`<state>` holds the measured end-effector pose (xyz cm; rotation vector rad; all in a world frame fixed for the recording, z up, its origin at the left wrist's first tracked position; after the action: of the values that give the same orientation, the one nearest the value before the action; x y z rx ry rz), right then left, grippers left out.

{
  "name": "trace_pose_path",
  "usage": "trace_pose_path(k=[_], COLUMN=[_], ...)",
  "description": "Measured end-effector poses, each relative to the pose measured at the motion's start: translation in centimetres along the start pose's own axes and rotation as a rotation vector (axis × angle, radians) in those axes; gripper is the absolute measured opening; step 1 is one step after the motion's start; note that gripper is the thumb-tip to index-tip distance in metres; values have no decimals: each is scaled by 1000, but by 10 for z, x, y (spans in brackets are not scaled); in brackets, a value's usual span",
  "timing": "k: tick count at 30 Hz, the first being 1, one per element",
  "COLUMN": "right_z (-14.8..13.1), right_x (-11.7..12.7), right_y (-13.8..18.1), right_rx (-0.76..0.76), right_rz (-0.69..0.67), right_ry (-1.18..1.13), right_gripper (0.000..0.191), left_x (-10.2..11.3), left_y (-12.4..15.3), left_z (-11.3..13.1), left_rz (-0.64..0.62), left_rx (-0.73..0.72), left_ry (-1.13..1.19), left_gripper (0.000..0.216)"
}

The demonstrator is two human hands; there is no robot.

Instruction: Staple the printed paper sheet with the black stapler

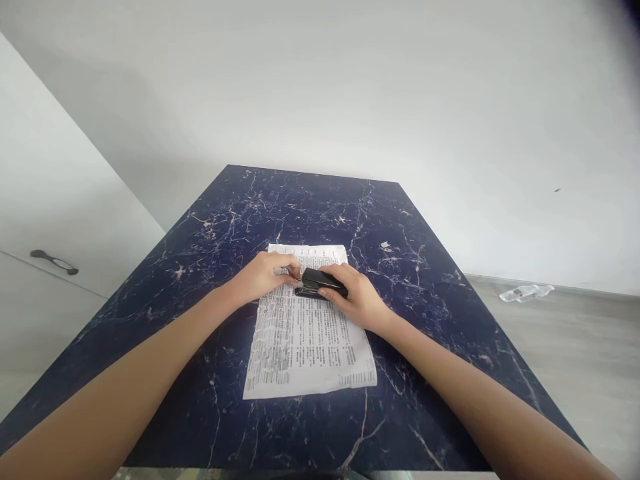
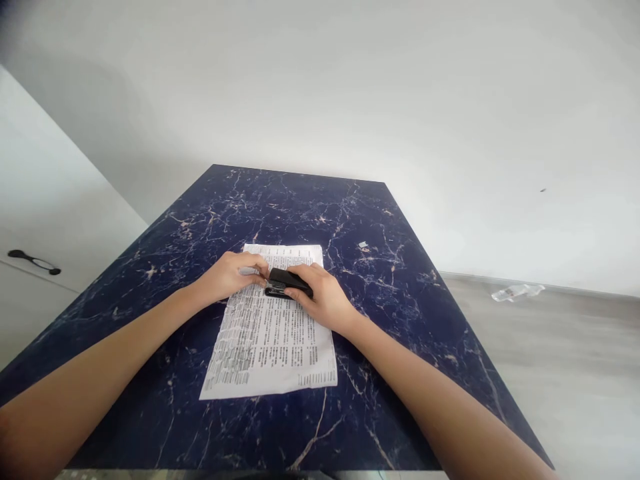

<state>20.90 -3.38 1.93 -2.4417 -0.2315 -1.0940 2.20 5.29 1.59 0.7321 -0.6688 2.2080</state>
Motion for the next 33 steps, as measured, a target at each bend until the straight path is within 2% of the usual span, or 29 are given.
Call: trace_pose_path(k=[9,15,17,19,21,24,26,28,30,33], right_z=[0,2,1,0,2,14,27,44,64,85], right_x=[-2,-3,-3,0,9,33,50,65,75,81], right_y=[-1,0,1,2,2,4,7,10,12,14], right_rx=[22,6,8,4,-32,-134,-192,-260,-345,-407], right_rz=[15,43,53,85,161,331,424,470,465,376], right_ry=[4,5,15,17,-2,14,99,180,195,139], right_gripper=[23,29,31,30,30,30,30,32,32,32], left_x=[-9,-2,5,12,12,0,-3,0,5,11], left_y=[-6,-4,-4,-5,-6,-7,-6,-4,-1,0], left_z=[7,4,-3,-11,-19,-31,-34,-34,-32,-28], left_rz=[31,-26,26,145,207,104,62,76,107,137], left_rx=[12,31,70,124,179,227,216,193,186,177], left_ry=[54,-21,-53,-186,-354,-467,-480,-470,-440,-407], left_gripper=[7,2,9,20,39,60,56,49,42,31])
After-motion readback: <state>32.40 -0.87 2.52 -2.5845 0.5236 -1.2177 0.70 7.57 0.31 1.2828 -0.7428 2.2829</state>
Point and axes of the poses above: each hand's wrist, its own y-axis away from the middle knuckle, its own x-axis out of the back of the hand, z = x × y, the point moved 6 cm from there along -y, towards the middle knuckle, and after that the axes turned 1 degree about y, right-handed, at the moved point
